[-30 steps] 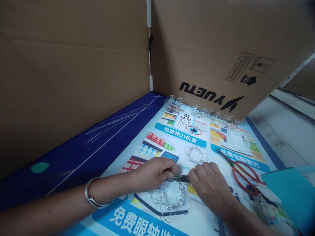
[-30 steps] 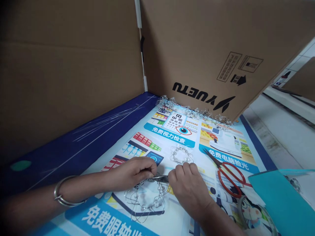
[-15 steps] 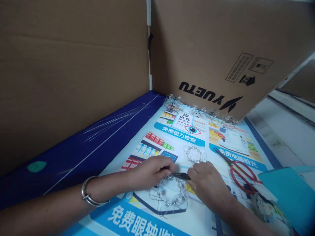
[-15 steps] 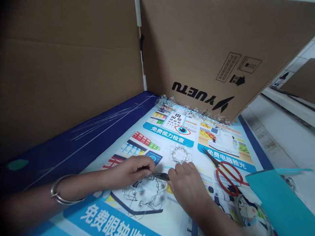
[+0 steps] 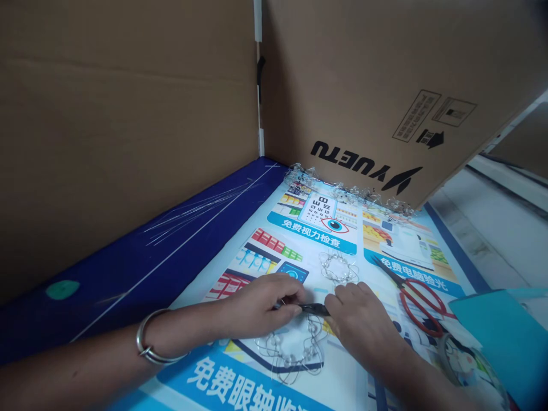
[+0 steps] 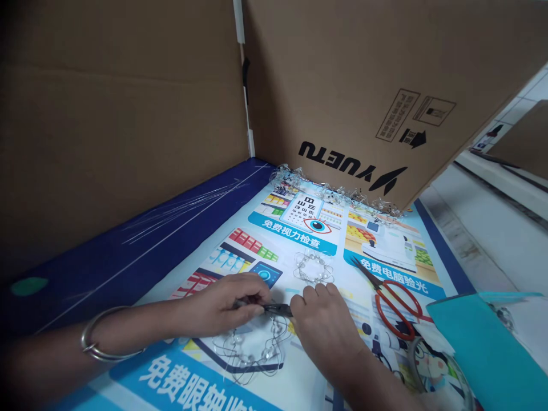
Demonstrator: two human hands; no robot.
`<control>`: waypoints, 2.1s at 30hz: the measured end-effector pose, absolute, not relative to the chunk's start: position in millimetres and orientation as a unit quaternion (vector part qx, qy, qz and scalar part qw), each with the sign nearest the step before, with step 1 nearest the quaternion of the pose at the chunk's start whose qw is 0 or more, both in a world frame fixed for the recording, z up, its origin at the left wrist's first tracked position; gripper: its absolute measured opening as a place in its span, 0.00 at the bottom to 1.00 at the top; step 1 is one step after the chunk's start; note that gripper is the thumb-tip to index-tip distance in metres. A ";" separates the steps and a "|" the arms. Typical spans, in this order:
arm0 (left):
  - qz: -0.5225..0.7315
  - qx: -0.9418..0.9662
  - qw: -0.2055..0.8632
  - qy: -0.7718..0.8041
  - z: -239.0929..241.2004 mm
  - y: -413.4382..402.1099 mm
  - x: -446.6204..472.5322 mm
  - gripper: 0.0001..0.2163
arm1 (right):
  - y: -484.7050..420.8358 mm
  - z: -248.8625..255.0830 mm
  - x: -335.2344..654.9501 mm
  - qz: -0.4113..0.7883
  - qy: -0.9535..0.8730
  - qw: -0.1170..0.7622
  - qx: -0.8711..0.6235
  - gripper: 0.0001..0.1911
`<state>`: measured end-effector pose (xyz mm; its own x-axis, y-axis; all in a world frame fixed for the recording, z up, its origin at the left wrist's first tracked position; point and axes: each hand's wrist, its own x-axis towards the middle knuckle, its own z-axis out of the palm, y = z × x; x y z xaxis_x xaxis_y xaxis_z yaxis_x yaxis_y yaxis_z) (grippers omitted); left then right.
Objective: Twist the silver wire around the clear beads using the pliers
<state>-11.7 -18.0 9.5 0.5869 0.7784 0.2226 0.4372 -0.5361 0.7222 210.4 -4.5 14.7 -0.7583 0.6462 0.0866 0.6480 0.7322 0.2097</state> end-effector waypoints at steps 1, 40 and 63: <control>0.271 0.835 0.312 0.362 9.1 -17.7 -11.1 0.03 | -5.2 15.1 210.1 -0.114 -0.931 0.000 -0.347 0.06; 0.218 0.852 0.240 0.410 1.4 -26.2 -4.9 0.07 | -33.2 26.9 209.7 -0.166 -0.915 0.005 -0.368 0.05; 0.232 0.849 0.245 0.406 1.0 -31.8 -6.9 0.07 | -36.3 23.4 202.1 -0.177 -0.902 0.007 -0.394 0.06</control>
<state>-6.9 -31.8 1.0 0.5623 0.8034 0.1959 0.5762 -0.5505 0.6041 202.1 -36.3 23.4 -0.6899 0.7076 0.1530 0.7129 0.6272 0.3138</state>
